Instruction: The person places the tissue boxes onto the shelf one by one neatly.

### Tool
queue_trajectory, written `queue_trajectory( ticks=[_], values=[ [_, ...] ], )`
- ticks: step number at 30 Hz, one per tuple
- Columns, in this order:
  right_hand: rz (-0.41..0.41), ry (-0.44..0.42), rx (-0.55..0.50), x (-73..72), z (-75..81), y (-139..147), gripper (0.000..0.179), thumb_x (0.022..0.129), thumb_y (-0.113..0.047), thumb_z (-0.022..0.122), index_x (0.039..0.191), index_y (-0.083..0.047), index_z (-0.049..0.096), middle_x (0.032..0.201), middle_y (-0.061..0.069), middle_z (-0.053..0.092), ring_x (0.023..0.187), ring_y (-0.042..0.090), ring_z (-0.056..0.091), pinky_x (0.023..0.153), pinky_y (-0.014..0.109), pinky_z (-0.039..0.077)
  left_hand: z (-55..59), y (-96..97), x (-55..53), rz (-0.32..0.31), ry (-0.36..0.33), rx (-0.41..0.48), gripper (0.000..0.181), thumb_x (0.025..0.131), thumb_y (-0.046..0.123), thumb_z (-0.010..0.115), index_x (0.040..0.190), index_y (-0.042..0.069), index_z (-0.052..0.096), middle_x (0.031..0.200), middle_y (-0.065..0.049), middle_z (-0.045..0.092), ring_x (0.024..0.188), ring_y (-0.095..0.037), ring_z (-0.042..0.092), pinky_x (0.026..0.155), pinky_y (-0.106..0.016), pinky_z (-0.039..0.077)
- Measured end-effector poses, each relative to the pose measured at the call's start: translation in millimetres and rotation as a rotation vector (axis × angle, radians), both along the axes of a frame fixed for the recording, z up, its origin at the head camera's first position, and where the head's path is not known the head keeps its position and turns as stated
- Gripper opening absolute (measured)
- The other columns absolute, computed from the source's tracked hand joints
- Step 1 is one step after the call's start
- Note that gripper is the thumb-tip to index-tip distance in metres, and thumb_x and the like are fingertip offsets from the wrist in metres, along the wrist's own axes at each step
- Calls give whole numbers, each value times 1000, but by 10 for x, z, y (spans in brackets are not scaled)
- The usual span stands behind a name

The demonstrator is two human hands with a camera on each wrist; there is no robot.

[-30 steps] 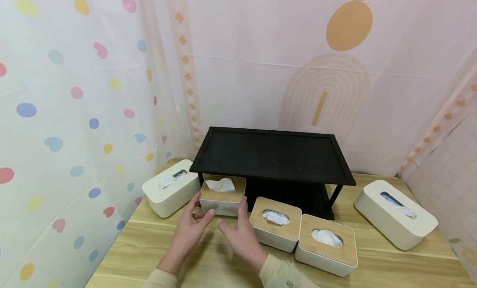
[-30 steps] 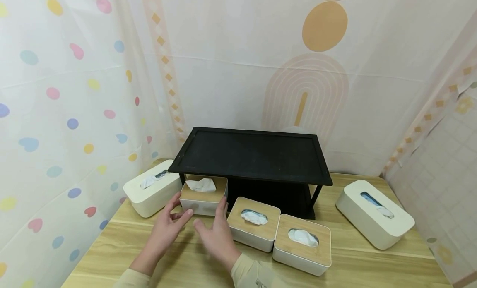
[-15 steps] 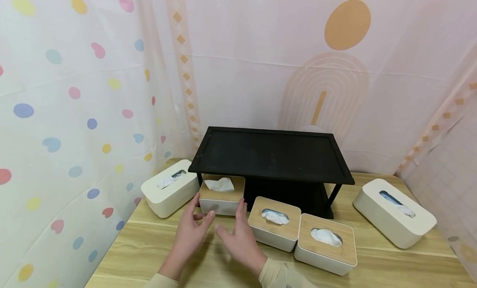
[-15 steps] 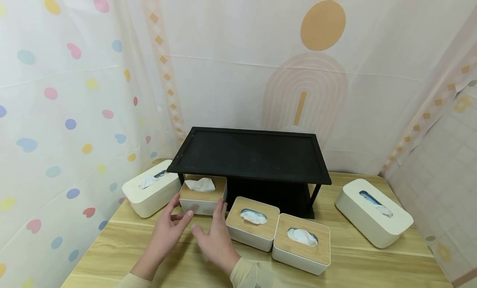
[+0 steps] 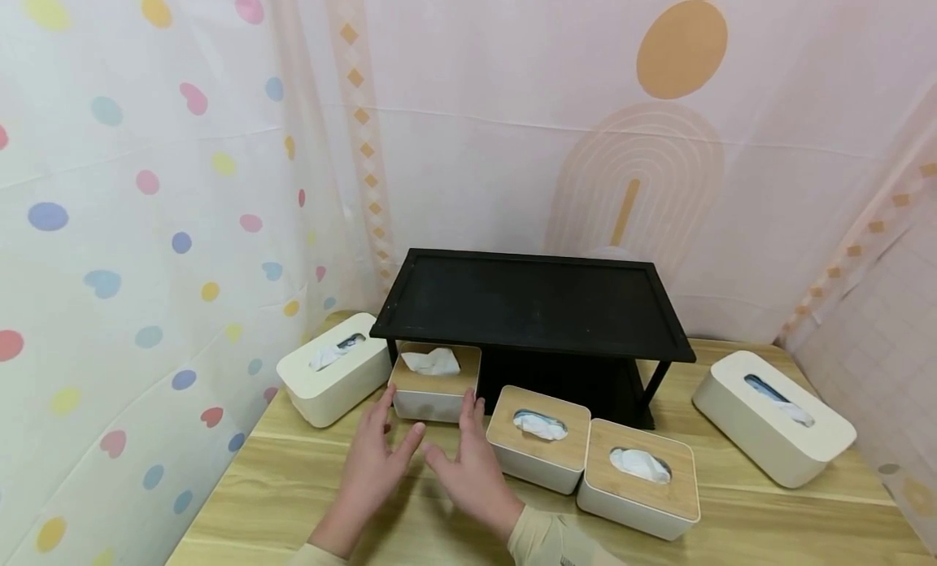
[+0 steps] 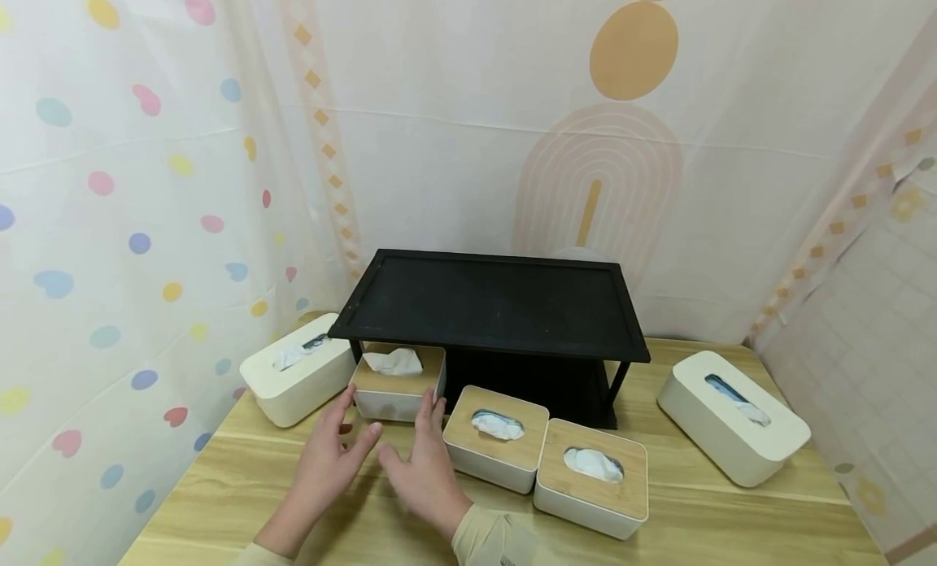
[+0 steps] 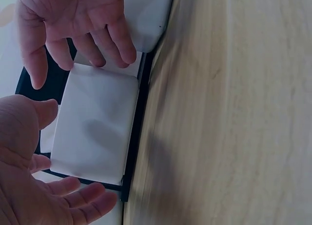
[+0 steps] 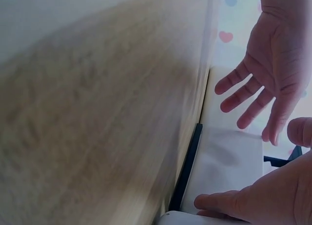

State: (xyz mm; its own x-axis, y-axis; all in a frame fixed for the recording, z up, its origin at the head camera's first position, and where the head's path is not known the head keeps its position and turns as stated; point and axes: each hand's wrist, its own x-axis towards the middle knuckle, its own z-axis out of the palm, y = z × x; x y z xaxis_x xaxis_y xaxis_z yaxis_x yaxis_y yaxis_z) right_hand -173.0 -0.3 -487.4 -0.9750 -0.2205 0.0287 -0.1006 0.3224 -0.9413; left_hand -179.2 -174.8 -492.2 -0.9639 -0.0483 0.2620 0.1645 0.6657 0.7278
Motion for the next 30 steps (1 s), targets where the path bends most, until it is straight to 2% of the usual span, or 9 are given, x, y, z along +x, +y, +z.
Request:
queue_trajectory(
  ticks=[11,17,23,30],
  values=[
    [-1,-2,10,-20,26,-25,106,100,-41,65,171,-6,-4,175,33,-6,160,57,14,125,73,27,17,-55,-9,-4,-55,-14,82,103,35,72,168,6,32,150,-33,52,117,-45,65,90,-57,59],
    [-21,-11,13,-56,26,-34,107,100,-47,66,172,-7,-4,176,32,-4,160,57,16,125,74,26,-23,-59,-79,-13,-64,1,85,102,36,73,169,9,29,159,-33,46,118,-46,66,96,-59,59],
    [-19,-33,-2,-92,21,-42,106,103,-49,64,172,-9,-6,176,31,-7,161,56,14,126,74,24,-29,-57,-134,-6,-89,21,87,102,33,74,170,11,26,157,-35,47,120,-48,65,98,-62,57],
    [-11,-54,-32,-123,36,-68,103,105,-48,61,172,-14,-10,176,29,-11,162,55,8,125,76,22,-33,-47,-195,-31,-52,52,88,102,27,75,170,4,24,157,-33,49,136,-45,57,107,-58,55]
  ],
)
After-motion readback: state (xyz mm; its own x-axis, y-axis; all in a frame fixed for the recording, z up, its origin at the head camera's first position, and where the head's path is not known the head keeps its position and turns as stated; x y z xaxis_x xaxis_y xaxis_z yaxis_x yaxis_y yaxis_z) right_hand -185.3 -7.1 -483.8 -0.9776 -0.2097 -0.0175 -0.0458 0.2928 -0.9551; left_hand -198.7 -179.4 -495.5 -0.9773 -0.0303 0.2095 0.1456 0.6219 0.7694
